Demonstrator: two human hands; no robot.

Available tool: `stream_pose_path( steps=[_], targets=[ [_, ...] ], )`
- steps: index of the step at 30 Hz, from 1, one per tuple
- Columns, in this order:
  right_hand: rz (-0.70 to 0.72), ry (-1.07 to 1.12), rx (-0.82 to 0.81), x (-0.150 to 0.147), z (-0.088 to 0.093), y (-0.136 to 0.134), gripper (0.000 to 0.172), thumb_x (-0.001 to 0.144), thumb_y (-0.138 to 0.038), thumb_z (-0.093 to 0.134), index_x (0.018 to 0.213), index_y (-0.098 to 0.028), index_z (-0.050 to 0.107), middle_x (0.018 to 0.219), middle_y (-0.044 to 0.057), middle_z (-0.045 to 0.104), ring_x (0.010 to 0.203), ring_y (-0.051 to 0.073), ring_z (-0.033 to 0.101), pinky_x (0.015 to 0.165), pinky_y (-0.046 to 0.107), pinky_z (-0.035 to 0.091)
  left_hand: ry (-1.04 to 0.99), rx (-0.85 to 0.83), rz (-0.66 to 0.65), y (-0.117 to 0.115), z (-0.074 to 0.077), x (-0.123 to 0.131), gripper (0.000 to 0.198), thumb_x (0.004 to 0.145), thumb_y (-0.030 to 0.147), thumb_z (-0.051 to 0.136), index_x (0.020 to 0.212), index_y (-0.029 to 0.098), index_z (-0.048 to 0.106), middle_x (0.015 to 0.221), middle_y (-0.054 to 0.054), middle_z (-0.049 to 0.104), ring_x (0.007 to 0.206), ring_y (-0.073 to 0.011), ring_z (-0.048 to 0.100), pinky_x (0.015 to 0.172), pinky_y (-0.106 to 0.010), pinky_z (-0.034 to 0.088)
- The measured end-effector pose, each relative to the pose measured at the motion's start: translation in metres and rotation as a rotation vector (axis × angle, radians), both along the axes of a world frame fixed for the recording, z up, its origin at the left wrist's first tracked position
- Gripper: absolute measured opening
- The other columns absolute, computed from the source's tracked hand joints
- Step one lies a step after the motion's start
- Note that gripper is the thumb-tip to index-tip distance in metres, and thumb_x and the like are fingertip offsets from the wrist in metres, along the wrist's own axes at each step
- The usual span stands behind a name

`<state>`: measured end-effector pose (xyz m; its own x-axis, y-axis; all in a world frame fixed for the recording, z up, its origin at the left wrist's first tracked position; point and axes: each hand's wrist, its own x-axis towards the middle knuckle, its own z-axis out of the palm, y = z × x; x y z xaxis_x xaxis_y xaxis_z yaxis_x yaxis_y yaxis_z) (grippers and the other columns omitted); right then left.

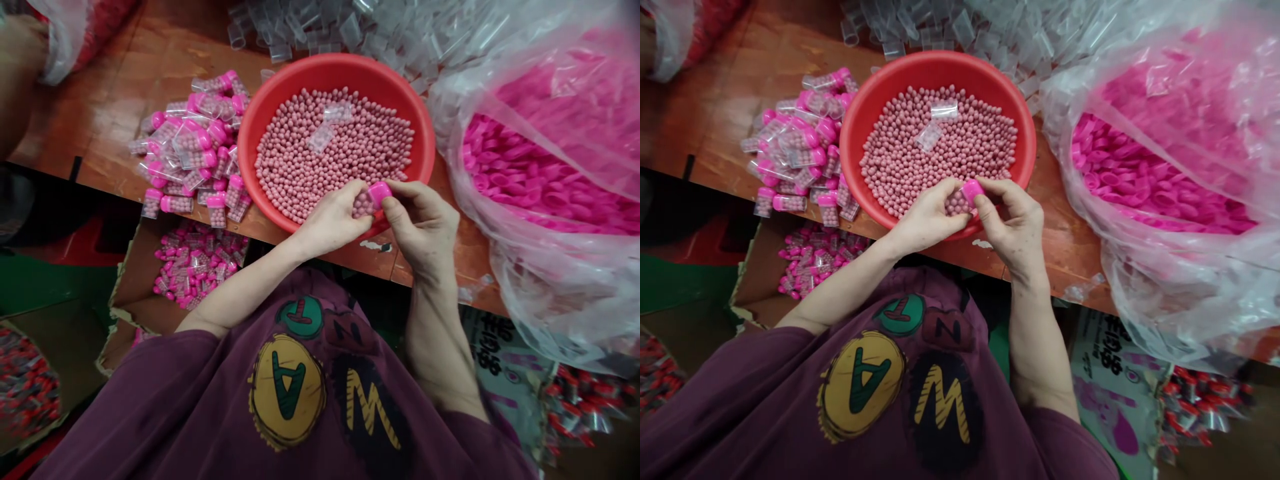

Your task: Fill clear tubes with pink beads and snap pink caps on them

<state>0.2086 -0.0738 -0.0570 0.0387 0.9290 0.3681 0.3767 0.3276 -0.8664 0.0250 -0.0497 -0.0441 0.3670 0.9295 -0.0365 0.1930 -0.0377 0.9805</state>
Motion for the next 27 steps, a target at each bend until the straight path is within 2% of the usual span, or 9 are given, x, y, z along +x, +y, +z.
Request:
stream_pose_path(
  steps=[3,6,8,10,13,15,18,22,27],
  targets=[
    [-0.056,0.014,0.016,-0.004,-0.005,0.001,0.045,0.106,-0.070,0.076,0.126,-0.031,0.086,0.117,0.005,0.089,0.105,0.026,0.085,0.102,0.049,0.074,-0.049,0.033,0.088,-0.002,-0.004,0.001,0.031,0.095,0.023,0.080,0.117,0.026,0.059,0.107,-0.003,0.071,0.094,-0.0204,0.067,0.088,-0.037,0.053],
    [-0.016,-0.065,0.036,-0.002,-0.004,0.002,0.043,0.113,-0.062,0.068,0.140,-0.030,0.082,0.128,0.008,0.086,0.119,0.028,0.083,0.112,0.052,0.071,-0.016,0.118,0.141,-0.002,-0.005,-0.001,0.031,0.097,0.028,0.080,0.121,0.023,0.061,0.128,-0.010,0.072,0.118,-0.0246,0.069,0.108,-0.039,0.055],
    [0.034,-0.158,0.119,0.000,-0.002,0.005,0.041,0.117,-0.052,0.062,0.149,-0.032,0.078,0.138,0.010,0.081,0.132,0.028,0.079,0.120,0.055,0.067,-0.006,0.142,0.114,0.001,-0.003,-0.003,0.029,0.101,0.031,0.076,0.125,0.019,0.066,0.136,-0.014,0.073,0.130,-0.0271,0.068,0.120,-0.042,0.053],
    [0.074,-0.232,0.219,0.001,-0.001,0.012,0.040,0.117,-0.042,0.060,0.154,-0.034,0.075,0.150,0.011,0.076,0.143,0.027,0.074,0.126,0.056,0.062,-0.059,0.089,0.050,0.005,-0.002,-0.004,0.028,0.108,0.034,0.069,0.128,0.016,0.071,0.138,-0.015,0.076,0.132,-0.0269,0.069,0.124,-0.042,0.052],
    [0.117,-0.289,0.304,-0.003,-0.003,0.024,0.043,0.116,-0.033,0.059,0.157,-0.031,0.073,0.155,0.013,0.075,0.148,0.028,0.072,0.127,0.058,0.062,-0.258,-0.079,-0.009,0.014,0.000,-0.006,0.023,0.113,0.028,0.061,0.125,0.015,0.076,0.130,-0.010,0.082,0.129,-0.0219,0.073,0.121,-0.036,0.054],
    [0.117,-0.292,0.314,-0.009,-0.005,0.030,0.043,0.114,-0.034,0.059,0.154,-0.028,0.074,0.149,0.015,0.078,0.142,0.031,0.075,0.122,0.060,0.064,-0.385,-0.204,0.005,0.018,0.001,-0.007,0.021,0.112,0.022,0.061,0.122,0.014,0.077,0.120,-0.007,0.084,0.123,-0.0191,0.075,0.116,-0.032,0.056],
    [0.062,-0.254,0.277,-0.017,-0.008,0.034,0.036,0.113,-0.037,0.059,0.140,-0.026,0.081,0.134,0.014,0.082,0.128,0.031,0.079,0.114,0.057,0.067,-0.470,-0.365,0.052,0.019,0.004,-0.009,0.017,0.111,0.021,0.064,0.117,0.013,0.078,0.109,-0.006,0.083,0.107,-0.0164,0.075,0.104,-0.028,0.060],
    [-0.006,-0.184,0.198,-0.019,-0.008,0.033,0.026,0.112,-0.043,0.067,0.124,-0.028,0.084,0.120,0.009,0.085,0.114,0.028,0.082,0.103,0.051,0.070,-0.494,-0.419,0.078,0.016,0.009,-0.009,0.012,0.109,0.024,0.072,0.109,0.014,0.078,0.101,-0.003,0.078,0.097,-0.0138,0.073,0.092,-0.024,0.060],
    [0.036,-0.078,0.184,-0.014,-0.005,0.032,0.026,0.110,-0.043,0.074,0.129,-0.030,0.085,0.124,0.008,0.085,0.116,0.028,0.082,0.106,0.052,0.070,-0.471,-0.449,0.129,0.014,0.018,-0.007,0.021,0.098,0.028,0.091,0.098,0.016,0.074,0.083,0.003,0.063,0.071,-0.0079,0.058,0.073,-0.021,0.053]
  ],
)
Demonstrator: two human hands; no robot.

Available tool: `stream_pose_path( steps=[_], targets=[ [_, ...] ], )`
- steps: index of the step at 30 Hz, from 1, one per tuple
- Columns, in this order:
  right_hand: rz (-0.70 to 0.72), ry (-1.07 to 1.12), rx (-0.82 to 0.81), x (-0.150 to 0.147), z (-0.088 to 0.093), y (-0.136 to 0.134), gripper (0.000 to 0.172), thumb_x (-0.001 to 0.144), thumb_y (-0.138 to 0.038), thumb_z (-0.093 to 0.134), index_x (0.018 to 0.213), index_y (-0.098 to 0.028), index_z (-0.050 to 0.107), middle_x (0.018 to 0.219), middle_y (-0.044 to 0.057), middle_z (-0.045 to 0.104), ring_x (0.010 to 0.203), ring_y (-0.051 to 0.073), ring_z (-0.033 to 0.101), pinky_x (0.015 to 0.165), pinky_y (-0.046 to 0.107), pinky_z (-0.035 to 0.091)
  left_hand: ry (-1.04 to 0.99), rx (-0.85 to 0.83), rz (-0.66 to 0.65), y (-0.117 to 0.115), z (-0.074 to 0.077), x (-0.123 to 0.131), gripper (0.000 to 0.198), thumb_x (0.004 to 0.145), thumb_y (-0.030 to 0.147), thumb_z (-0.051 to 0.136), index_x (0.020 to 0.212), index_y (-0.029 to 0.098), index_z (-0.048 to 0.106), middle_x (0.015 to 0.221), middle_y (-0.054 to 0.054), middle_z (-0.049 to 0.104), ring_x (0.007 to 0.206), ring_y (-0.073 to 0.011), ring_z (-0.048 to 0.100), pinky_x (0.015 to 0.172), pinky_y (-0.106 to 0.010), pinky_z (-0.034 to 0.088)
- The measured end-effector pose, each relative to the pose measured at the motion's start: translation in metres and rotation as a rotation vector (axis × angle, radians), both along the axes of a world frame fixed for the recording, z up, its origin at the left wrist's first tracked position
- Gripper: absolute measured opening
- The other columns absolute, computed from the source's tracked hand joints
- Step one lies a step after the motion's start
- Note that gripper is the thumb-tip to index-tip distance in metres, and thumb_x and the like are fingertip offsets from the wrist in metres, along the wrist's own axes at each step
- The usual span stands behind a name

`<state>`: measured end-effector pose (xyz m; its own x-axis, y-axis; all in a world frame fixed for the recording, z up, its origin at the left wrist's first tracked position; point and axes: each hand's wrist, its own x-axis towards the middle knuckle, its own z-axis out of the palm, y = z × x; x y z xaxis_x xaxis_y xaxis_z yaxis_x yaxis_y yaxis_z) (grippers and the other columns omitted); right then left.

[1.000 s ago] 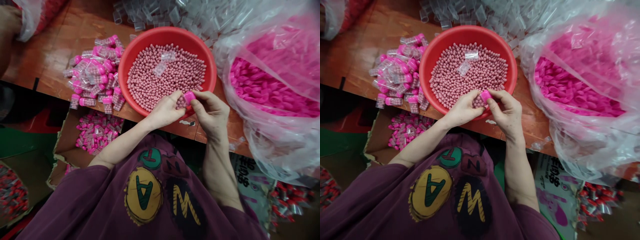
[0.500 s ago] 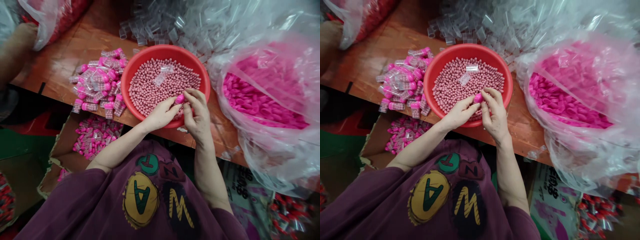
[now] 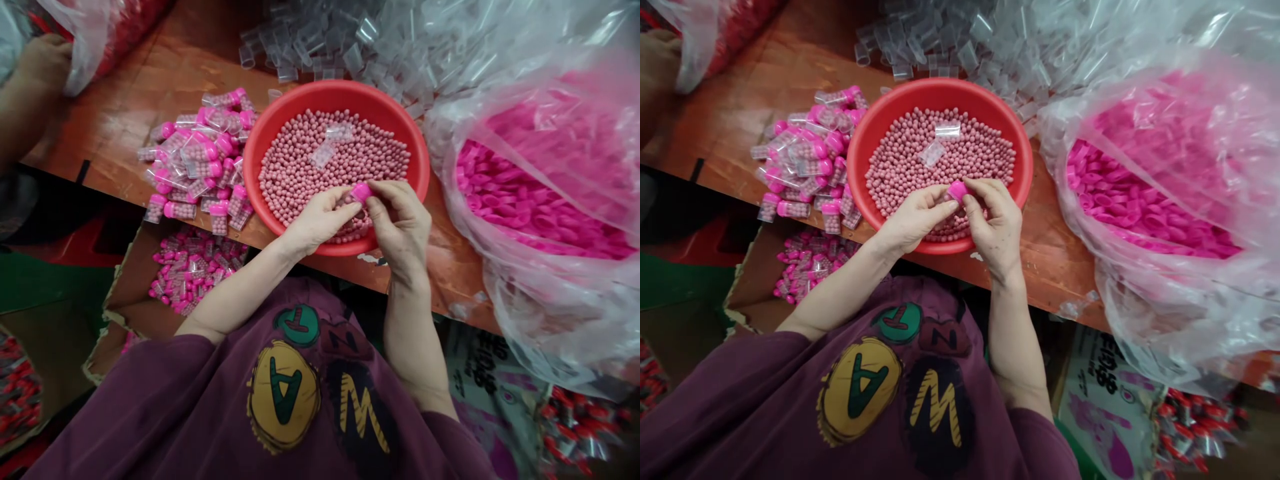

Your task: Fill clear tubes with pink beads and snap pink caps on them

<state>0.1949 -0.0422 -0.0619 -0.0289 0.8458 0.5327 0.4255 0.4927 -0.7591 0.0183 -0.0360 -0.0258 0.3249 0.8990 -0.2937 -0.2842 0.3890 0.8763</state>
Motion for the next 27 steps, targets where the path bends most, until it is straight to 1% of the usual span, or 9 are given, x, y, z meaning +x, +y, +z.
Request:
stream_pose_path(
  steps=[4,7,10,13,16,19,21,23,27],
  targets=[
    [-0.010,-0.032,-0.040,0.000,0.002,-0.001,0.022,0.110,-0.046,0.075,0.122,-0.031,0.086,0.124,0.008,0.084,0.117,0.029,0.081,0.109,0.055,0.069,0.004,-0.054,0.009,0.000,0.008,0.000,0.035,0.096,0.039,0.095,0.087,0.017,0.069,0.074,0.005,0.057,0.065,-0.0074,0.051,0.067,-0.022,0.051],
    [-0.019,-0.045,-0.024,-0.005,0.002,-0.003,0.021,0.110,-0.047,0.074,0.117,-0.030,0.086,0.118,0.007,0.084,0.112,0.028,0.081,0.104,0.053,0.070,0.008,-0.067,0.011,0.001,0.009,-0.001,0.042,0.095,0.049,0.097,0.085,0.018,0.069,0.072,0.004,0.059,0.064,-0.0081,0.052,0.064,-0.023,0.051],
    [-0.043,-0.061,0.007,-0.009,0.002,-0.006,0.021,0.111,-0.043,0.071,0.118,-0.029,0.085,0.118,0.007,0.084,0.110,0.028,0.082,0.102,0.053,0.071,0.005,-0.070,0.014,0.001,0.005,-0.003,0.042,0.093,0.049,0.098,0.088,0.018,0.071,0.072,0.004,0.059,0.062,-0.0077,0.052,0.060,-0.023,0.048],
    [-0.053,-0.097,-0.026,-0.007,0.003,-0.008,0.024,0.112,-0.042,0.066,0.124,-0.031,0.084,0.124,0.008,0.083,0.117,0.029,0.080,0.109,0.056,0.069,-0.013,-0.086,0.007,0.001,0.002,-0.003,0.037,0.094,0.045,0.097,0.094,0.018,0.073,0.074,0.005,0.061,0.061,-0.0076,0.056,0.059,-0.022,0.050],
    [0.002,-0.144,-0.077,-0.005,0.000,-0.008,0.033,0.111,-0.043,0.065,0.138,-0.032,0.078,0.134,0.010,0.079,0.125,0.032,0.077,0.112,0.059,0.068,-0.033,-0.123,0.002,0.000,0.002,-0.004,0.034,0.098,0.044,0.094,0.099,0.018,0.072,0.076,0.005,0.063,0.060,-0.0079,0.059,0.061,-0.023,0.056],
    [0.046,-0.237,-0.061,-0.008,-0.007,-0.007,0.061,0.099,-0.050,0.079,0.155,-0.029,0.066,0.146,0.014,0.072,0.136,0.037,0.072,0.116,0.063,0.065,-0.030,-0.162,0.031,0.000,0.004,-0.003,0.030,0.102,0.041,0.089,0.105,0.017,0.072,0.082,0.003,0.070,0.060,-0.0073,0.062,0.058,-0.021,0.054],
    [0.017,-0.301,-0.042,-0.013,-0.014,-0.007,0.078,0.092,-0.051,0.087,0.161,-0.028,0.059,0.152,0.017,0.068,0.142,0.042,0.068,0.121,0.069,0.061,-0.020,-0.177,0.038,0.001,0.006,-0.002,0.026,0.103,0.037,0.087,0.108,0.017,0.072,0.086,0.002,0.073,0.061,-0.0067,0.064,0.056,-0.019,0.051],
    [-0.033,-0.341,-0.020,-0.017,-0.020,-0.008,0.080,0.091,-0.048,0.087,0.162,-0.027,0.056,0.152,0.019,0.067,0.144,0.044,0.066,0.124,0.073,0.056,-0.021,-0.179,0.024,0.002,0.007,-0.001,0.025,0.103,0.035,0.087,0.105,0.016,0.071,0.084,0.003,0.073,0.060,-0.0061,0.065,0.057,-0.018,0.051],
    [-0.111,-0.362,0.045,-0.019,-0.027,-0.012,0.075,0.091,-0.041,0.082,0.159,-0.025,0.055,0.147,0.020,0.069,0.142,0.045,0.067,0.128,0.075,0.051,-0.056,-0.172,-0.042,0.002,0.010,-0.002,0.032,0.099,0.034,0.094,0.097,0.016,0.068,0.078,0.004,0.071,0.062,-0.0061,0.066,0.065,-0.018,0.056]
  ],
)
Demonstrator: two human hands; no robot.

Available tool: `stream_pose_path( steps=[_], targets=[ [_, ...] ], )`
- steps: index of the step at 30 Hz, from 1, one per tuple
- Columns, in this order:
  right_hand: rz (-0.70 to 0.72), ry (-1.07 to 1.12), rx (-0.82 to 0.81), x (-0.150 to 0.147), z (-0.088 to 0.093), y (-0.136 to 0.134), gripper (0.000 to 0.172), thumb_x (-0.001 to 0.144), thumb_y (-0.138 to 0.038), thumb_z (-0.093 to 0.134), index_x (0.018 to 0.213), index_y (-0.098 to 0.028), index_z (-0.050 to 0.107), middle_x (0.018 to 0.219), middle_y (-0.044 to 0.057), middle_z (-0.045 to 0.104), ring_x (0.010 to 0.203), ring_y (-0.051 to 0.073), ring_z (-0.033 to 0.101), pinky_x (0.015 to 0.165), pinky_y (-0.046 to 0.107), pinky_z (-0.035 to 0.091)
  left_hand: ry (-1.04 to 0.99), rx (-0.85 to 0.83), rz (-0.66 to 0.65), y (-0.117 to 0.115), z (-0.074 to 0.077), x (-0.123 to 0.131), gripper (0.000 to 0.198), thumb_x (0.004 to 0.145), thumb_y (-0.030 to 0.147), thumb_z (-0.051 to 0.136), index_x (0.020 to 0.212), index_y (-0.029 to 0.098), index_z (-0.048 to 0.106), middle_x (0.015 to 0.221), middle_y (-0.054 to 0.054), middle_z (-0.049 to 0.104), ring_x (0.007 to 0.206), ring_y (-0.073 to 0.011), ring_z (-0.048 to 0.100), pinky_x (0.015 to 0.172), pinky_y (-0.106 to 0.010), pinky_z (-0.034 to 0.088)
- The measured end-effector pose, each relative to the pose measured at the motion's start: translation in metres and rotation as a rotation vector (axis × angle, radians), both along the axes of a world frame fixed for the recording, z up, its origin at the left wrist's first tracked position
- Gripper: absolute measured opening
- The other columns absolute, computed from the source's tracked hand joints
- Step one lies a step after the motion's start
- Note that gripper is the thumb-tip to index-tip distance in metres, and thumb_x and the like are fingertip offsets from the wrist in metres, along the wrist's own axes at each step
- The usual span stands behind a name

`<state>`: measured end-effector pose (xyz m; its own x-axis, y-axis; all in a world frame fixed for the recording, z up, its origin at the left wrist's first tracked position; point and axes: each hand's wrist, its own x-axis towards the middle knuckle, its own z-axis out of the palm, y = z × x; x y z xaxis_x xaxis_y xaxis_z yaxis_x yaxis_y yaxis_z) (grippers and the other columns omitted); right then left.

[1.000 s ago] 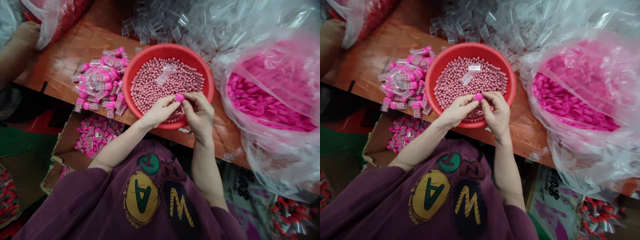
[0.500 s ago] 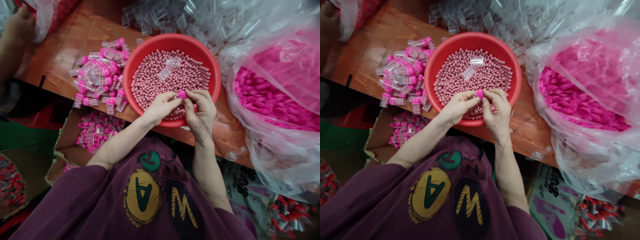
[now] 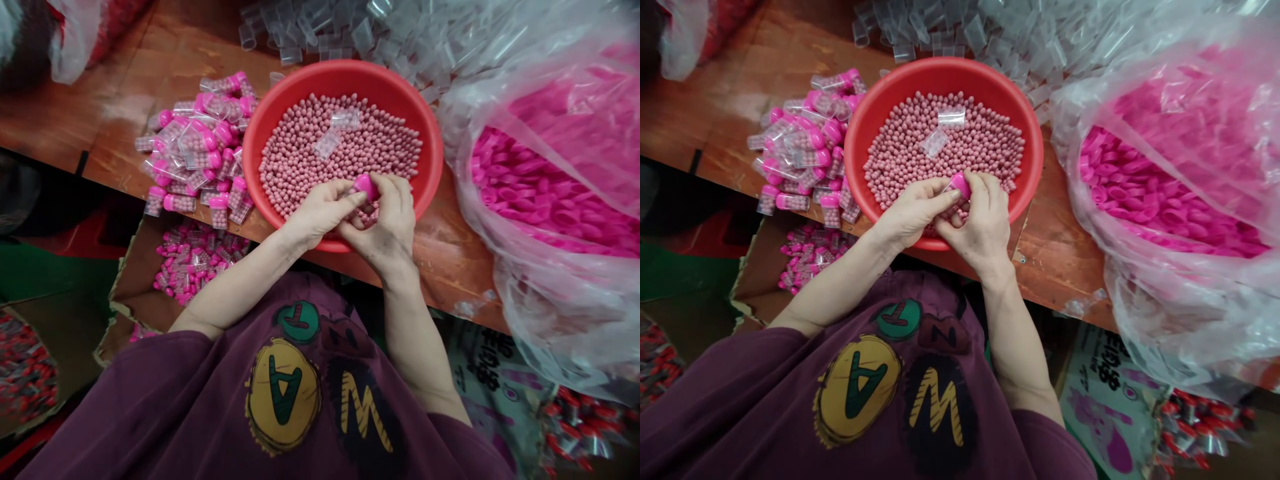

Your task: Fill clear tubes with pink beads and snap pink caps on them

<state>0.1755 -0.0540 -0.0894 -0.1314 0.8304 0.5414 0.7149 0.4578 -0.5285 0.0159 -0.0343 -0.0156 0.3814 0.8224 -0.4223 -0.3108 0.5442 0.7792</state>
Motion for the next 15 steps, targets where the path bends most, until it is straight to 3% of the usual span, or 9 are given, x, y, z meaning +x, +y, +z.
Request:
stream_pose_path(
  steps=[6,11,15],
  targets=[
    [-0.028,0.022,0.038,0.000,-0.003,-0.004,0.075,0.090,-0.041,0.082,0.157,-0.024,0.055,0.144,0.021,0.071,0.140,0.046,0.067,0.127,0.075,0.051,0.041,0.037,-0.034,0.000,-0.001,-0.001,0.033,0.096,0.038,0.096,0.105,0.015,0.074,0.086,0.001,0.075,0.068,-0.0075,0.068,0.072,-0.021,0.061],
    [-0.029,-0.061,-0.093,-0.004,0.001,-0.001,0.086,0.089,-0.043,0.083,0.166,-0.022,0.050,0.154,0.023,0.066,0.146,0.049,0.063,0.126,0.077,0.050,0.161,0.130,0.065,0.001,-0.017,0.005,0.009,0.101,0.014,0.081,0.108,0.014,0.076,0.091,0.000,0.077,0.073,-0.0090,0.066,0.077,-0.023,0.059],
    [-0.059,-0.142,-0.118,-0.007,0.006,0.000,0.072,0.092,-0.043,0.077,0.156,-0.017,0.058,0.136,0.022,0.071,0.131,0.045,0.069,0.116,0.069,0.055,0.306,0.259,0.125,0.002,-0.030,0.010,0.013,0.099,0.003,0.073,0.097,0.015,0.074,0.087,0.001,0.073,0.076,-0.0104,0.062,0.075,-0.023,0.053]
  ],
)
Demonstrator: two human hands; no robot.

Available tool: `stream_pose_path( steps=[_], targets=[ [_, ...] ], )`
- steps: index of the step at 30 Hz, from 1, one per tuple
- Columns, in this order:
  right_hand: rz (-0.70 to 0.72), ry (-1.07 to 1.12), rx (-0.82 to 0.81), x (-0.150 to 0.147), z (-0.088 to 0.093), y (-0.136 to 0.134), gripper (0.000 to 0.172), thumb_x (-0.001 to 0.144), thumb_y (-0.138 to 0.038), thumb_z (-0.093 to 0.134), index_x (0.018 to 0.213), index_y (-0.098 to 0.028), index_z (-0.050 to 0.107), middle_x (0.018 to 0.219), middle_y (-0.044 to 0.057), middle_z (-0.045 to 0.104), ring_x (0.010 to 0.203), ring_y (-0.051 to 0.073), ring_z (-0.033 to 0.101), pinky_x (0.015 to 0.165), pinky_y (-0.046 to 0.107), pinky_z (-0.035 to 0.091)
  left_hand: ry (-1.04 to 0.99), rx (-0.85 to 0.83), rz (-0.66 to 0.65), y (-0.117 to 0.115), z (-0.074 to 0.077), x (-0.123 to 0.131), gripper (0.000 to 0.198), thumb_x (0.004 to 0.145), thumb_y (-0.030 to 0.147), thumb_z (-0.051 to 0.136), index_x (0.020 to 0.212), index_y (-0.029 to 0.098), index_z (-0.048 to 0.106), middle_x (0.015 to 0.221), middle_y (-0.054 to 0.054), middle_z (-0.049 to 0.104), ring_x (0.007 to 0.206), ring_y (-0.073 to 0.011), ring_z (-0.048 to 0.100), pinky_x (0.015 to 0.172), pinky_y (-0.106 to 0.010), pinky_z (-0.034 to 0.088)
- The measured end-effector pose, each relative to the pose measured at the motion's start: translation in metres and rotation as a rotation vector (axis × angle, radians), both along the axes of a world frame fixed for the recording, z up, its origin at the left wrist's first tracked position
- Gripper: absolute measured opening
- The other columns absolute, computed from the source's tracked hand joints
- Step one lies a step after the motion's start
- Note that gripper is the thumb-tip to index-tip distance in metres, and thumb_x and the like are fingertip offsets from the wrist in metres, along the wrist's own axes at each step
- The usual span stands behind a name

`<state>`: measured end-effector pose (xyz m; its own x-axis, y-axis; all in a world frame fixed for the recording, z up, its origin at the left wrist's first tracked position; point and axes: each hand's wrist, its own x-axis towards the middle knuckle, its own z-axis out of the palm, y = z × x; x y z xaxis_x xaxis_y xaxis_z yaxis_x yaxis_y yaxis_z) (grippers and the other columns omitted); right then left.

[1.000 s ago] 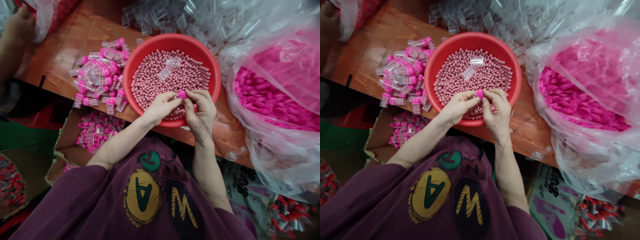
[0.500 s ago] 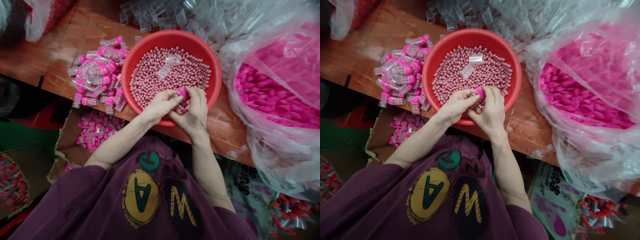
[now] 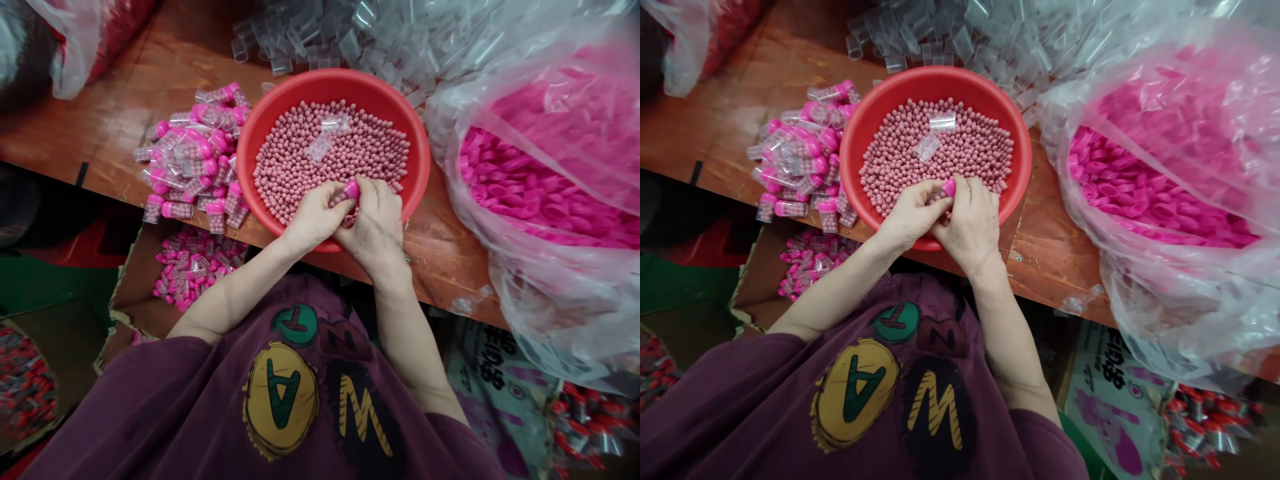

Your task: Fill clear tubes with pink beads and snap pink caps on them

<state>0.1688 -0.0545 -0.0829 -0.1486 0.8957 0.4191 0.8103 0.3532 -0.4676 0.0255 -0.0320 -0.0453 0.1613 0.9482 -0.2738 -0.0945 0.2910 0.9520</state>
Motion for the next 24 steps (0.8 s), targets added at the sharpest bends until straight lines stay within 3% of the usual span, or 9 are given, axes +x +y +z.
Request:
stream_pose_path(
  steps=[6,12,14,17,20,22,24],
  targets=[
    [-0.053,-0.134,0.051,-0.001,0.003,0.001,0.057,0.094,-0.047,0.070,0.140,-0.013,0.066,0.122,0.021,0.073,0.118,0.042,0.070,0.108,0.065,0.055,-0.013,-0.022,0.001,0.000,0.011,0.004,0.018,0.100,0.000,0.074,0.088,0.014,0.072,0.072,0.005,0.064,0.065,-0.0079,0.054,0.065,-0.022,0.044],
    [-0.083,-0.172,0.078,-0.002,0.014,-0.004,0.060,0.099,-0.057,0.070,0.138,-0.012,0.070,0.116,0.021,0.075,0.114,0.043,0.071,0.104,0.064,0.055,-0.216,-0.096,-0.043,-0.002,0.015,0.005,0.018,0.096,0.010,0.087,0.090,0.015,0.071,0.074,0.006,0.065,0.064,-0.0070,0.055,0.068,-0.022,0.050],
    [-0.009,-0.163,0.011,0.004,0.024,-0.004,0.069,0.100,-0.059,0.073,0.148,-0.009,0.068,0.125,0.024,0.077,0.118,0.044,0.071,0.103,0.063,0.057,-0.214,-0.074,-0.023,-0.004,0.015,0.005,0.012,0.101,0.014,0.082,0.094,0.015,0.072,0.076,0.005,0.064,0.063,-0.0070,0.054,0.067,-0.022,0.050],
    [0.291,-0.041,-0.146,0.021,0.038,0.010,0.082,0.102,-0.059,0.076,0.167,-0.014,0.058,0.145,0.024,0.075,0.128,0.040,0.072,0.106,0.058,0.061,-0.124,0.052,0.103,-0.016,0.018,-0.005,0.003,0.107,0.019,0.074,0.108,0.017,0.075,0.087,0.002,0.071,0.069,-0.0083,0.060,0.067,-0.021,0.051],
    [0.485,0.109,-0.239,0.032,0.043,0.048,0.068,0.108,-0.059,0.073,0.163,-0.021,0.066,0.145,0.017,0.075,0.119,0.031,0.076,0.105,0.050,0.066,0.051,0.335,0.257,-0.039,0.016,-0.040,0.019,0.108,0.034,0.077,0.121,0.020,0.076,0.104,-0.003,0.081,0.084,-0.0126,0.073,0.076,-0.024,0.060],
    [0.435,0.089,-0.213,0.024,0.043,0.077,0.049,0.113,-0.047,0.067,0.151,-0.018,0.075,0.142,0.018,0.076,0.117,0.030,0.077,0.109,0.051,0.066,0.237,0.534,0.430,-0.061,0.006,-0.079,0.026,0.107,0.041,0.078,0.125,0.021,0.077,0.110,-0.005,0.084,0.091,-0.0157,0.079,0.083,-0.028,0.063],
    [0.369,-0.071,-0.177,0.006,0.045,0.099,0.039,0.113,-0.025,0.061,0.146,-0.013,0.077,0.150,0.023,0.074,0.138,0.035,0.073,0.123,0.056,0.060,0.481,0.609,0.655,-0.089,-0.012,-0.128,0.025,0.104,0.039,0.080,0.120,0.020,0.078,0.106,-0.004,0.083,0.095,-0.0176,0.079,0.092,-0.031,0.064]
  ],
)
